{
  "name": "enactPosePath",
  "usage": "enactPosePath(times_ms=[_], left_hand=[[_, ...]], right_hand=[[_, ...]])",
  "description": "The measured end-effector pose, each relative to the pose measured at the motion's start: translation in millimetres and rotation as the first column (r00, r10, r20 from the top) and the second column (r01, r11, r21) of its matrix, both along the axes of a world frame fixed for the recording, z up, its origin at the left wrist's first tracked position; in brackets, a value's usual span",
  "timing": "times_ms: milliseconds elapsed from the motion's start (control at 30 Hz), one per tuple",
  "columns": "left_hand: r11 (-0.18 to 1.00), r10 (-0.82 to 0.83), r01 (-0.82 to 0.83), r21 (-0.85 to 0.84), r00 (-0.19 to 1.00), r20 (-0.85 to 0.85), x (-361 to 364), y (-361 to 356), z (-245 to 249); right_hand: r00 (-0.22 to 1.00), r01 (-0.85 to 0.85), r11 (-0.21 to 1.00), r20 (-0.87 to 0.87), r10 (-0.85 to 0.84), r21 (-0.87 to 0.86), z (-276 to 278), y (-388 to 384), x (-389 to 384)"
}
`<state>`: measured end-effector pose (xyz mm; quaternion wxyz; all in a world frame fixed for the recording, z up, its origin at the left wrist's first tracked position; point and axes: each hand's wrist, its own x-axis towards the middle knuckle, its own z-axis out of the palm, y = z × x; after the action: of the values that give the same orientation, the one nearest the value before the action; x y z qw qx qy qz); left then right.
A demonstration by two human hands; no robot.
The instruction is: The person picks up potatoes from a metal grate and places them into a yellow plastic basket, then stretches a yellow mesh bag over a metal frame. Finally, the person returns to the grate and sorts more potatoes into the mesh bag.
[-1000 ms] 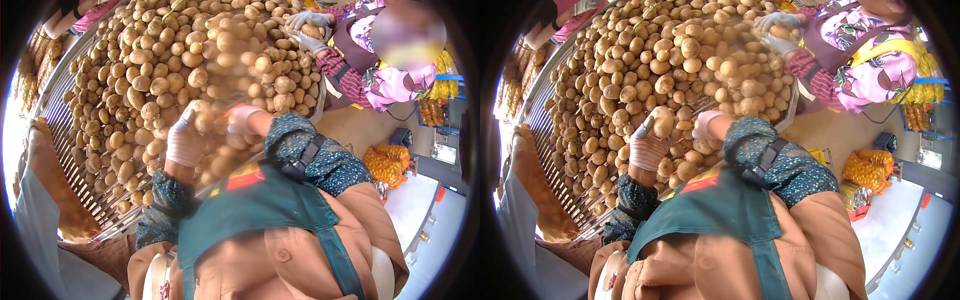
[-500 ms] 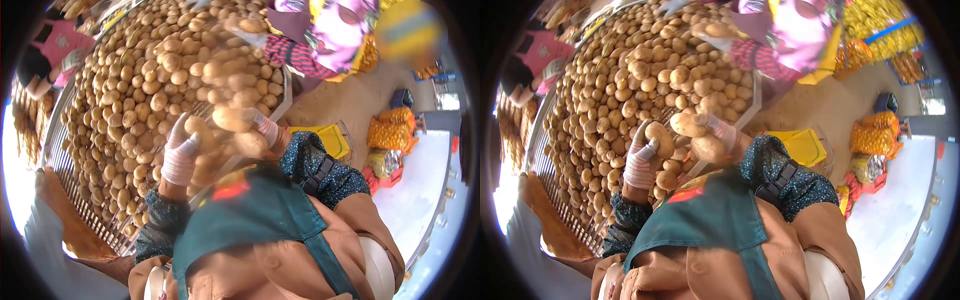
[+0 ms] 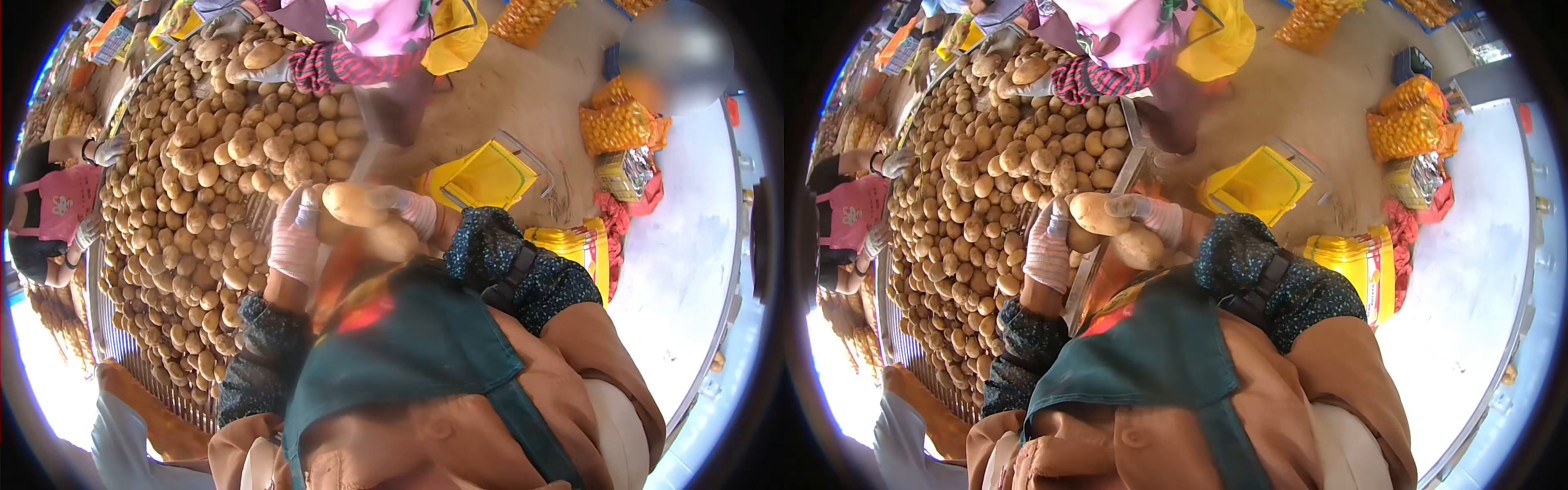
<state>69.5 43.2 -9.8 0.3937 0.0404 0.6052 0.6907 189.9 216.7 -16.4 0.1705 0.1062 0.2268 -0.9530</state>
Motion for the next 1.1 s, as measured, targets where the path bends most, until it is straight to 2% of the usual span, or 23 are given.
enactPosePath(times_ms=[67, 133, 233, 300, 367, 400, 467, 500, 533, 567, 633, 667, 733, 833, 900, 933, 1000, 1033, 1100], left_hand=[[0.993, -0.095, 0.065, -0.098, 0.934, -0.343, 0, -2, -38], [0.996, 0.069, -0.069, -0.050, 0.998, -0.001, 4, 16, -17], [0.981, 0.021, -0.022, -0.194, 1.000, -0.004, 17, 25, -3], [0.974, -0.036, 0.023, -0.226, 0.998, -0.056, 23, 22, 4], [0.986, -0.026, 0.046, -0.160, 0.992, 0.125, 23, 19, 20], [0.986, 0.043, -0.028, -0.167, 0.995, 0.087, 29, 25, 32], [0.965, 0.026, -0.024, -0.260, 1.000, 0.003, 30, 16, 34], [0.951, 0.015, -0.026, -0.307, 0.999, -0.039, 28, 10, 34], [0.946, -0.085, 0.094, -0.309, 0.996, 0.041, 21, -1, 29], [0.946, -0.095, 0.107, -0.305, 0.994, 0.056, 23, -3, 26], [0.946, -0.114, 0.134, -0.294, 0.990, 0.085, 31, -2, 25], [0.944, -0.117, 0.121, -0.308, 0.993, 0.032, 33, 0, 18], [0.976, -0.043, 0.062, -0.207, 0.995, 0.093, 39, 6, 16], [0.975, -0.050, 0.080, -0.206, 0.988, 0.146, 33, 3, 12], [0.971, -0.099, 0.125, -0.203, 0.986, 0.136, 35, 4, 17], [0.975, -0.074, 0.098, -0.202, 0.990, 0.124, 37, 6, 20], [0.981, -0.037, 0.056, -0.187, 0.994, 0.101, 43, 16, 23], [0.976, -0.093, 0.097, -0.193, 0.995, 0.027, 43, 16, 20], [0.962, -0.215, 0.187, -0.200, 0.969, -0.126, 35, 6, 3]], right_hand=[[0.996, 0.085, 0.996, -0.015, -0.084, 0.018, 13, 0, 4], [0.978, 0.202, 0.976, -0.066, -0.198, 0.074, 27, 1, 2], [0.984, 0.176, 0.980, 0.040, -0.173, -0.093, 23, 4, -1], [0.989, 0.149, 0.983, 0.033, -0.147, -0.105, 6, 9, -7], [0.989, 0.146, 0.982, 0.034, -0.143, -0.123, -6, 10, -7], [0.988, 0.154, 0.979, 0.035, -0.151, -0.134, 4, 10, -9], [0.985, 0.115, 0.977, -0.109, -0.136, -0.178, 0, 11, -20], [0.960, 0.065, 0.977, -0.255, -0.117, -0.205, -18, 16, -31], [0.952, 0.074, 0.977, -0.278, -0.129, -0.201, -27, 15, -34], [0.943, 0.084, 0.977, -0.301, -0.142, -0.198, -35, 14, -37], [0.968, 0.180, 0.975, -0.152, -0.199, -0.131, -35, 4, -34], [0.972, 0.206, 0.973, -0.096, -0.216, -0.102, -34, -1, -32], [0.980, 0.190, 0.979, -0.050, -0.194, -0.078, -21, -8, -29], [0.981, 0.184, 0.978, -0.047, -0.190, -0.098, -28, -8, -34], [0.985, 0.125, 0.966, -0.085, -0.147, -0.227, -15, -7, -27], [0.986, 0.099, 0.953, -0.104, -0.133, -0.287, -8, -5, -23], [0.975, 0.192, 0.937, -0.052, -0.216, -0.291, -10, -3, -17], [0.965, 0.243, 0.926, -0.024, -0.261, -0.289, -11, 0, -13], [0.974, 0.199, 0.951, -0.057, -0.217, -0.236, -22, 15, 1]])
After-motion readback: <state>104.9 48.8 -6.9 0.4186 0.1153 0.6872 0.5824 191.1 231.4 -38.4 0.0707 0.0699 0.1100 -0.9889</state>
